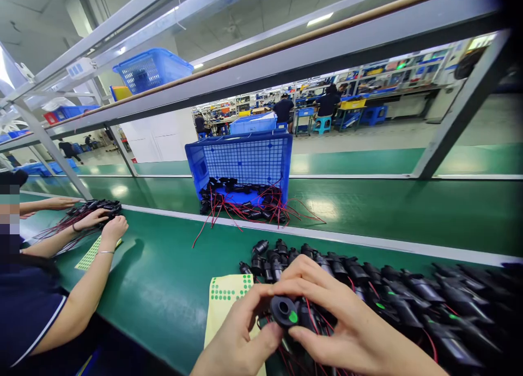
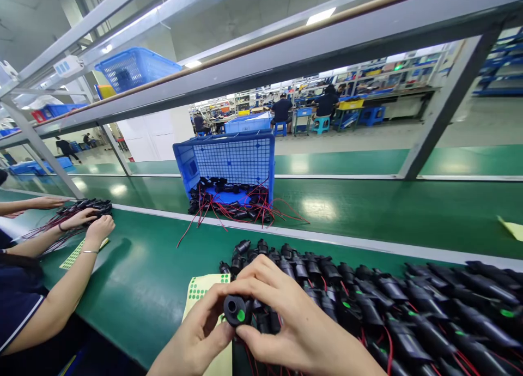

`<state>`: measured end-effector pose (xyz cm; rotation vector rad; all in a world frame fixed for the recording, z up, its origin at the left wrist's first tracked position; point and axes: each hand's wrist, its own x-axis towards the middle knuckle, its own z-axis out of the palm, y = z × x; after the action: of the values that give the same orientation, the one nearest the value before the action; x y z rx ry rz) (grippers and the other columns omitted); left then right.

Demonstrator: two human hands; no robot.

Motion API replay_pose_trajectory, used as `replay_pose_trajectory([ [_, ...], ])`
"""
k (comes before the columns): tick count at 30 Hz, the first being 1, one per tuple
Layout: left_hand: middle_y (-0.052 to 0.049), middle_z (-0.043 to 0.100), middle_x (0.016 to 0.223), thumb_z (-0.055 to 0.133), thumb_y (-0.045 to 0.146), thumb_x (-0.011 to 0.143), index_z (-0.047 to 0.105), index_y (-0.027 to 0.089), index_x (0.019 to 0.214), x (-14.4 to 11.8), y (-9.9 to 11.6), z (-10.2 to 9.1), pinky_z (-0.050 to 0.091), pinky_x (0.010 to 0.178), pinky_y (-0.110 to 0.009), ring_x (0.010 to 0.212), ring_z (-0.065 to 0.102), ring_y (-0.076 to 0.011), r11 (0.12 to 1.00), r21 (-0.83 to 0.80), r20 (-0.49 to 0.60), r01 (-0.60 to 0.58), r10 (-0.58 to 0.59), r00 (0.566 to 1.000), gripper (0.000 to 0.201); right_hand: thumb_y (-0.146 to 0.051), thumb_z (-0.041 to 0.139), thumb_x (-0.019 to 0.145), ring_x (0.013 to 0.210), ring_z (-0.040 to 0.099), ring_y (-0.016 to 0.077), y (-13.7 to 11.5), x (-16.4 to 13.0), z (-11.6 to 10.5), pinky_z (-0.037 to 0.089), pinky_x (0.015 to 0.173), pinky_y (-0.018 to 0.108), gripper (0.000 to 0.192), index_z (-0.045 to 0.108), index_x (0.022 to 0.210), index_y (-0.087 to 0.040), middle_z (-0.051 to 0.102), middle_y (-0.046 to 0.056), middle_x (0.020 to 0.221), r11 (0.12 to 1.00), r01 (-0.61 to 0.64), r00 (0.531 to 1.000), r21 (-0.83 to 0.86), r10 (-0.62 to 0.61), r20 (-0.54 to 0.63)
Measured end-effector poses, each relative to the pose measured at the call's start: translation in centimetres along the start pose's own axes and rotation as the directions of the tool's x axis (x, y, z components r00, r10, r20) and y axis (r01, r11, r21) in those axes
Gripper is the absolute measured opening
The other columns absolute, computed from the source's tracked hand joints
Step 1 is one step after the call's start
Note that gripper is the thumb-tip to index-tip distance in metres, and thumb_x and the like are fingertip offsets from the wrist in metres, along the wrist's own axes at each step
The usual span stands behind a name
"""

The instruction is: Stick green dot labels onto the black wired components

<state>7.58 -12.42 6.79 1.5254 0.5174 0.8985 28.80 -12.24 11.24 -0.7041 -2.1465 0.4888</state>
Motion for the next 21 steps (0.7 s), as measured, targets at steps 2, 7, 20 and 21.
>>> replay_pose_trajectory([
  [2,-0.01,0.065,0.128,0.062,0.04,0.098,0.06,0.025,0.133,0.0,-0.6,0.1,0.043,0.104,-0.036,0.12,0.06,-0.0258,0.998,0.057,-0.062,-0.031,0.035,0.997,0.038,0.009,0.056,0.071,0.1,0.06,0.0132,-0.2,0.1,-0.2,0.052,0.089,0.023,0.077,0.059,0.134,-0.034,0.063,-0.002,0.105,0.997,-0.015,0.999,0.074,0.013,0.033],
  [7,-0.008,0.066,0.127,0.068,0.036,0.096,0.064,0.027,0.129,0.1,-1.8,0.3,0.045,0.105,-0.032,0.121,0.061,-0.0237,0.993,0.058,-0.146,-0.101,0.109,0.983,0.035,0.009,0.059,0.073,0.109,0.059,0.0124,-0.2,-0.2,-0.3,0.049,0.098,0.023,0.073,0.057,0.131,-0.035,0.061,-0.002,0.114,0.986,-0.065,0.997,0.154,0.058,0.05],
  [20,-0.009,0.063,0.136,0.068,0.043,0.093,0.058,0.027,0.135,0.3,-1.0,-1.2,0.043,0.112,-0.036,0.129,0.057,-0.0262,0.962,0.268,-0.124,0.043,-0.009,0.992,0.046,-0.004,0.07,0.075,0.101,0.064,0.0167,0.6,-0.2,-1.1,0.052,0.09,0.027,0.045,0.064,0.112,-0.029,0.065,0.001,0.106,0.965,-0.101,0.994,0.241,0.109,-0.022],
  [21,-0.009,0.058,0.145,0.066,0.043,0.093,0.053,0.028,0.141,0.4,-0.9,-2.4,0.039,0.118,-0.039,0.137,0.052,-0.0271,0.914,0.389,-0.122,0.115,-0.072,0.99,0.052,-0.013,0.073,0.079,0.097,0.066,0.0183,0.6,-0.6,-2.1,0.054,0.085,0.029,0.033,0.065,0.107,-0.029,0.066,0.002,0.102,0.954,-0.122,0.987,0.273,0.146,-0.069],
])
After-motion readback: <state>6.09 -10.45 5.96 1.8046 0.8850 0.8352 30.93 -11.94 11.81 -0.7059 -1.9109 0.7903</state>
